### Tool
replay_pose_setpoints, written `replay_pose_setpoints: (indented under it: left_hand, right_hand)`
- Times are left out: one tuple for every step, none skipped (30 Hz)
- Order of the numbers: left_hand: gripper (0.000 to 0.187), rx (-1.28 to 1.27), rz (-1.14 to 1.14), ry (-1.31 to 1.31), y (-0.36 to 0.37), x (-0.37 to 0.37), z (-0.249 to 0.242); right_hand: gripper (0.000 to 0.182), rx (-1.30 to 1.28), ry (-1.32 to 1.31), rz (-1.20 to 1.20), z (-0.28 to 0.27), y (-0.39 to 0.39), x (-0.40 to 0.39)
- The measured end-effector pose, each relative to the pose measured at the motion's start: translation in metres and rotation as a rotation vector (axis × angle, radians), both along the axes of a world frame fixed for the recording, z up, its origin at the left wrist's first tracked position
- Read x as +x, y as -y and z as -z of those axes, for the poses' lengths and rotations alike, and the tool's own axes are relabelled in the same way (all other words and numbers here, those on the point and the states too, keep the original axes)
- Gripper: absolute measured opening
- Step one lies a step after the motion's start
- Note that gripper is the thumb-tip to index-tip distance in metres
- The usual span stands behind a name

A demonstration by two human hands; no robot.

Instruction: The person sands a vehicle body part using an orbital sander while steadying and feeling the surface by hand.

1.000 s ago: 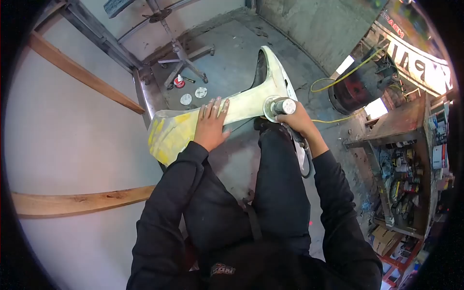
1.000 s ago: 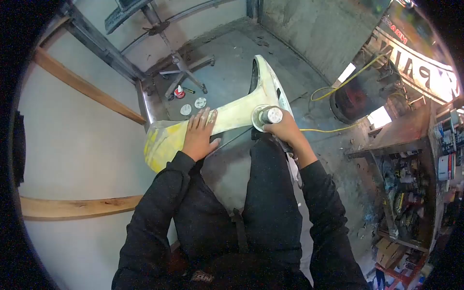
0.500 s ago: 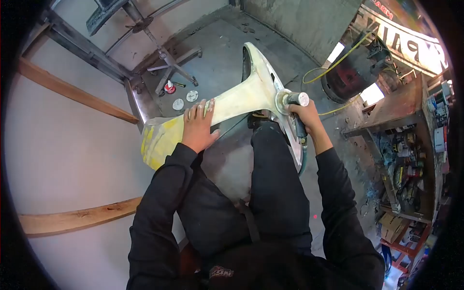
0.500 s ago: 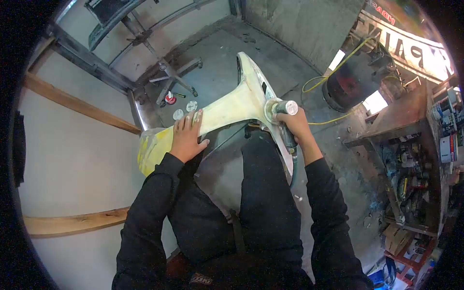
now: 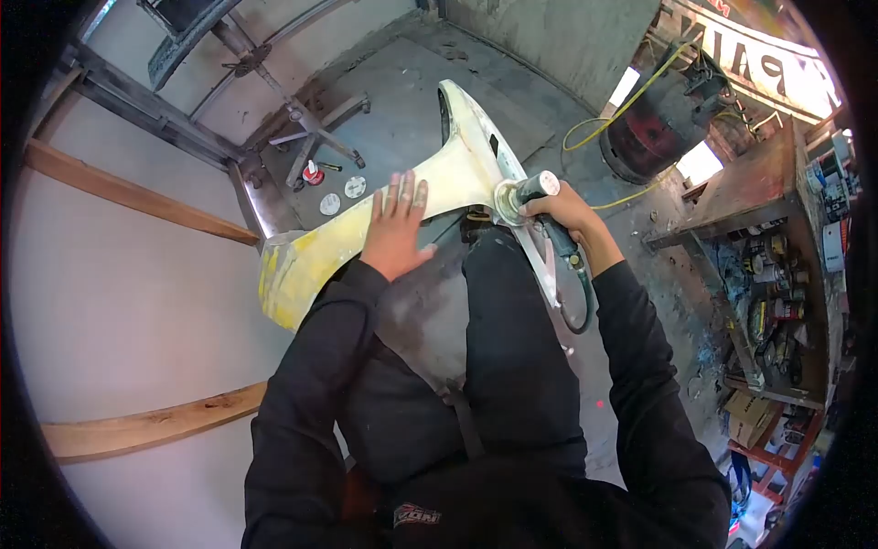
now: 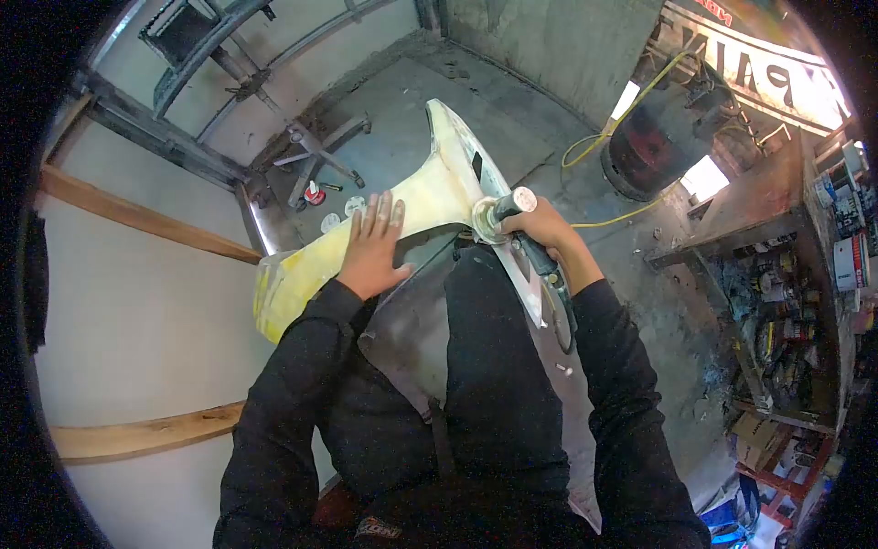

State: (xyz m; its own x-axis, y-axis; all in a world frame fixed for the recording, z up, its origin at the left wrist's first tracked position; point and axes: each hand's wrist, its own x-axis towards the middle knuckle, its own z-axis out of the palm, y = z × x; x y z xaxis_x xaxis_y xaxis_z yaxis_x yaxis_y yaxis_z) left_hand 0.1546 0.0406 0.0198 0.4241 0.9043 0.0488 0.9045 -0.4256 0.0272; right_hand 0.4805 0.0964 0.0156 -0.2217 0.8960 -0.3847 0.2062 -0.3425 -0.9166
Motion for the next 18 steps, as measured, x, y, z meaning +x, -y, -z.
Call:
replay_pose_setpoints:
  left_hand:
    - [0.113,0.011,0.029,0.005,-0.001,0.010,-0.001]
    - [0.107,0.005,0.064,-0.002,-0.001,0.021,-0.002]
    - [0.105,0.017,0.172,-0.021,-0.002,0.030,0.002]
    - [0.102,0.030,0.279,-0.037,-0.004,0.037,0.009]
    - [0.099,0.044,0.386,-0.054,-0.007,0.041,0.015]
    - [0.094,0.109,0.447,-0.103,-0.009,0.043,0.015]
    - [0.094,0.123,0.341,-0.044,-0.011,0.039,0.014]
    - [0.094,0.136,0.236,0.014,-0.014,0.031,0.012]
    - [0.095,0.149,0.132,0.070,-0.016,0.024,0.008]
    - [0.098,0.133,-0.121,0.056,-0.019,0.018,0.008]
    - [0.099,0.057,-0.347,0.067,-0.028,0.010,0.006]
    - [0.101,0.040,-0.409,0.073,-0.032,0.003,0.004]
    - [0.102,0.023,-0.473,0.080,-0.034,-0.002,0.003]
    - [0.102,0.045,-0.330,0.051,-0.030,-0.001,0.005]
    - [0.101,0.068,-0.186,0.022,-0.024,0.004,0.003]
    - [0.100,0.090,-0.040,-0.007,-0.021,0.010,0.002]
    - [0.100,0.072,0.127,-0.020,-0.021,0.015,0.002]
    - [0.100,0.054,0.294,-0.030,-0.022,0.022,0.003]
  right_hand:
    - [0.034,-0.006,0.006,-0.003,-0.003,-0.001,-0.001]
    - [0.034,0.001,-0.001,-0.009,-0.003,-0.002,-0.001]
    - [0.035,0.006,-0.007,-0.015,-0.002,-0.002,0.000]
    - [0.035,0.012,-0.012,-0.023,-0.001,-0.003,0.001]
    - [0.036,0.006,-0.015,-0.023,0.000,-0.005,0.002]
    - [0.036,0.001,-0.017,-0.021,0.001,-0.006,0.002]
    - [0.037,-0.007,-0.020,-0.018,0.003,-0.006,0.003]
    - [0.037,-0.013,-0.009,-0.024,0.004,-0.007,0.004]
    - [0.037,-0.019,-0.001,-0.029,0.003,-0.006,0.004]
    - [0.037,-0.023,0.007,-0.032,0.002,-0.006,0.004]
    - [0.037,-0.021,0.000,-0.031,0.001,-0.006,0.004]
    - [0.036,-0.019,-0.007,-0.032,0.000,-0.005,0.004]
    - [0.036,-0.017,-0.013,-0.035,-0.001,-0.006,0.003]
    - [0.036,-0.015,-0.014,-0.038,0.000,-0.006,0.003]
    - [0.036,-0.013,-0.015,-0.040,0.001,-0.006,0.003]
    - [0.036,-0.010,-0.016,-0.039,0.002,-0.007,0.003]
    - [0.036,-0.013,-0.024,-0.040,0.003,-0.006,0.003]
    - [0.036,-0.016,-0.030,-0.041,0.002,-0.006,0.003]
